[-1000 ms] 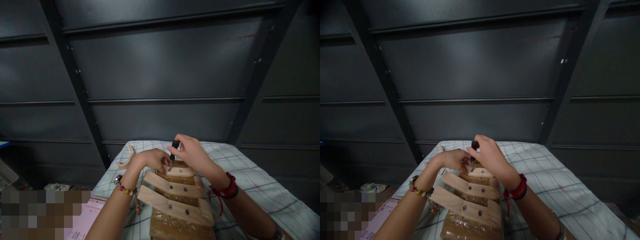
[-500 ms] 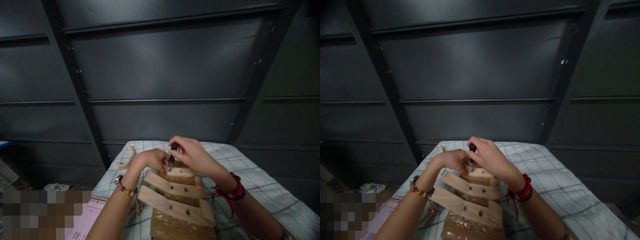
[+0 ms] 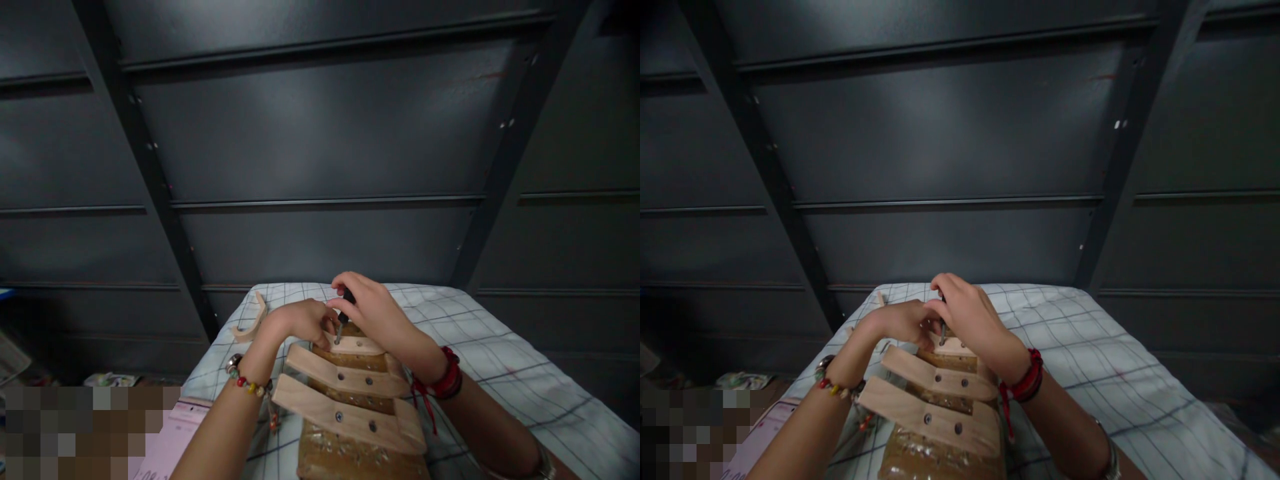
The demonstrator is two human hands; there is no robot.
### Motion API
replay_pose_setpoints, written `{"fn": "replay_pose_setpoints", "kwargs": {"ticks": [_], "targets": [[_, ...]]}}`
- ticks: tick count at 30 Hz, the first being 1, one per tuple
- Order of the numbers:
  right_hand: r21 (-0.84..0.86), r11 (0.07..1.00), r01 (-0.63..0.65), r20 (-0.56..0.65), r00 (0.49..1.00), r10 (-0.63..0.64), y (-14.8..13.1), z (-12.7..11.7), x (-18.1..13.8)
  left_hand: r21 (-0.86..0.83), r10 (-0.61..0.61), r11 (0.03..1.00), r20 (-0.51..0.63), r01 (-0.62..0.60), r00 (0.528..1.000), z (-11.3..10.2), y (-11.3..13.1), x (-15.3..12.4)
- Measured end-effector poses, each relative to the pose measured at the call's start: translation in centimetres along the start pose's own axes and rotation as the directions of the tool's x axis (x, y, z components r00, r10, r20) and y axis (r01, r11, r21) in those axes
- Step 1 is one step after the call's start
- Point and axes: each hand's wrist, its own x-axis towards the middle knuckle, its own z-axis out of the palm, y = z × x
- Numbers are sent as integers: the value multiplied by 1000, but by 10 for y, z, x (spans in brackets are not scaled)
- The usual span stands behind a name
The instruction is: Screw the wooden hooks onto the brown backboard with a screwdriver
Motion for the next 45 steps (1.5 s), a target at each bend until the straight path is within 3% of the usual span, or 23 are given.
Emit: {"fn": "replay_pose_setpoints", "kwargs": {"ticks": [6,10,17,22,27,31,35,40,45], "targets": [[86,989,122,221,966,-138,3,-11,-4,7,7,1000,6,-7,1000,1,-2,2],[201,971,127,282,942,-181,-4,-23,-2,27,-21,999,4,20,1000,0,-1,2],[132,991,-30,148,989,10,-11,-18,2,43,-39,998,-13,40,999,-2,2,-1],[56,985,-161,80,984,156,-8,-8,1,29,-42,999,-17,42,999,-1,1,-2],[38,994,-103,-3,995,103,-9,3,2,22,-38,999,-18,39,999,0,1,-1],[117,993,19,98,995,-31,-10,-4,2,2,-23,1000,-4,23,1000,2,-3,3],[173,980,99,230,963,-138,-5,-19,1,-14,-9,1000,13,9,1000,2,-5,4],[138,987,79,163,981,-101,0,-25,1,-25,-19,1000,6,19,1000,1,-3,2],[39,997,-62,80,995,59,-7,-17,2,-17,-41,999,-15,41,999,1,-2,0]]}}
